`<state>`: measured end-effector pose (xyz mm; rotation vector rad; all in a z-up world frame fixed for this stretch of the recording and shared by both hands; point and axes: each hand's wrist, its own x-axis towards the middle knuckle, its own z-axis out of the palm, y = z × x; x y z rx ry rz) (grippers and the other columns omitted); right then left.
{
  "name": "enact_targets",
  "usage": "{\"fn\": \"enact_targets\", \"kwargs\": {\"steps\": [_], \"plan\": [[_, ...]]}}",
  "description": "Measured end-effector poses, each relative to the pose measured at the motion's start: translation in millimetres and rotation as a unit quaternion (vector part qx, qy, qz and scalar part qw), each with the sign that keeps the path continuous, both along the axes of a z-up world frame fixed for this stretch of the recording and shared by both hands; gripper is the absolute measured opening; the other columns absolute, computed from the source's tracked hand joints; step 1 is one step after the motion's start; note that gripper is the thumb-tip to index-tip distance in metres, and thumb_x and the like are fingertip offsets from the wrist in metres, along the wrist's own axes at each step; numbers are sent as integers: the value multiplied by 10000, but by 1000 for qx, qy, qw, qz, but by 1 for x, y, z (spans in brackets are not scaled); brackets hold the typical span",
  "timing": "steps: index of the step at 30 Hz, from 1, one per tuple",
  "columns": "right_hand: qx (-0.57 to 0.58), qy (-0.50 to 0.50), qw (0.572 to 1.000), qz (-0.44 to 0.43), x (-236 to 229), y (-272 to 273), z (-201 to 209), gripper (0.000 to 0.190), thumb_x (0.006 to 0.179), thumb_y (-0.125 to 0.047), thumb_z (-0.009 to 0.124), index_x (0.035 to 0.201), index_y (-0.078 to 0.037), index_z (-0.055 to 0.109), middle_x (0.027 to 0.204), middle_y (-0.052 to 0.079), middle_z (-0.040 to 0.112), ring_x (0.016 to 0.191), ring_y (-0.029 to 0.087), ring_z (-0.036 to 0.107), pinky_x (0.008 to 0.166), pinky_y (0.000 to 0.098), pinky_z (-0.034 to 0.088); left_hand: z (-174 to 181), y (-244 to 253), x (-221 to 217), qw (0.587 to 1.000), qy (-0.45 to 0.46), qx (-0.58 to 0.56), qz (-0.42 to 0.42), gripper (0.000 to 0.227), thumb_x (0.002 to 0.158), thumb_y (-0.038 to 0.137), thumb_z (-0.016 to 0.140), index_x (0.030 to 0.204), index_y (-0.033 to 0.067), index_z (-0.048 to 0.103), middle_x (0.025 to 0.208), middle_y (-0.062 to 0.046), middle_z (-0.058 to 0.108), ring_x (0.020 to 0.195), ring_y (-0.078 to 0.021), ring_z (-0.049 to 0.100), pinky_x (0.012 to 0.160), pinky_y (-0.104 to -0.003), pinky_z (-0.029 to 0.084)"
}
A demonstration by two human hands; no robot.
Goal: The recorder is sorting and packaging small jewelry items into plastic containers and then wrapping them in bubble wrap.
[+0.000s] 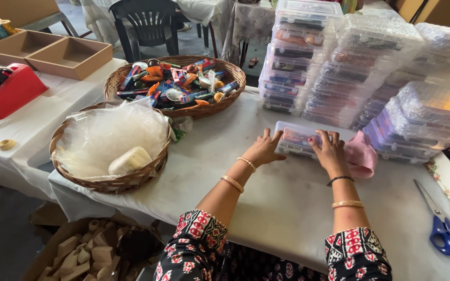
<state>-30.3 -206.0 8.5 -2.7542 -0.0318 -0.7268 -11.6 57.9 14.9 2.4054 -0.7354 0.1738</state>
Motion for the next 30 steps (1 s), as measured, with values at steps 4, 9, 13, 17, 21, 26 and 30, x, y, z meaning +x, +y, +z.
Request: {"fn": "enact_targets", "kwargs": {"steps": [4, 9, 13, 17, 21, 26, 30], "plan": [[2, 19, 1000, -5, -6, 6, 9, 541, 967, -551, 581, 1410, -244, 535, 1414, 179, 467, 1143, 513, 538, 943, 579, 500, 4, 4, -22, 998, -12, 65, -12, 1027, 745, 512, 842, 1555, 184, 305, 1397, -321, 439, 1085, -569, 594, 920, -574, 543], [-1, 24, 1000, -11, -14, 12, 22, 561, 986, -572, 540, 1420, -217, 519, 1407, 186, 472, 1129, 507, 553, 896, 572, 519, 11, 15, -61, 989, -25, 142, 16, 1124, 747, 494, 842, 1620, 226, 187, 1449, -338, 384, 1087, -549, 591, 861, -594, 541], [24, -66, 997, 14, -44, 34, 68, 531, 1034, -530, 506, 1414, -159, 522, 1332, 184, 521, 1125, 440, 588, 837, 531, 536, -4, 20, -72, 988, -76, 132, 35, 1114, 804, 516, 802, 1632, 189, 133, 1395, -367, 406, 1095, -547, 572, 912, -614, 486], [104, -153, 978, 99, -112, 76, 124, 417, 1083, -410, 528, 1364, -105, 567, 1202, 164, 567, 1033, 337, 619, 804, 440, 533, 2, 22, -81, 987, -85, 115, 67, 1073, 840, 538, 755, 1625, 135, 144, 1262, -299, 537, 1091, -501, 584, 945, -573, 455], [115, -158, 961, 193, -184, 76, 113, 288, 1032, -276, 585, 1197, -53, 663, 1032, 123, 635, 935, 246, 631, 797, 368, 514, -5, 28, -68, 991, -83, 65, 85, 1053, 831, 487, 755, 1636, 138, 173, 1209, -239, 594, 1072, -417, 625, 918, -551, 461], [227, 143, 918, 293, -304, -6, 52, 330, 943, -306, 615, 796, -38, 738, 709, 35, 789, 674, 121, 743, 638, 291, 596, -6, 35, -61, 992, -55, 0, 110, 927, 851, 415, 754, 1592, 149, 265, 1202, -177, 636, 1116, -362, 628, 930, -557, 419], [246, 263, 896, 260, -376, -167, -71, 456, 921, -439, 568, 834, -54, 797, 788, 67, 744, 755, 179, 679, 640, 312, 612, -7, 30, -65, 992, -81, 17, 92, 903, 849, 367, 737, 1582, 123, 269, 1223, -187, 628, 1087, -363, 633, 950, -522, 414]]}}
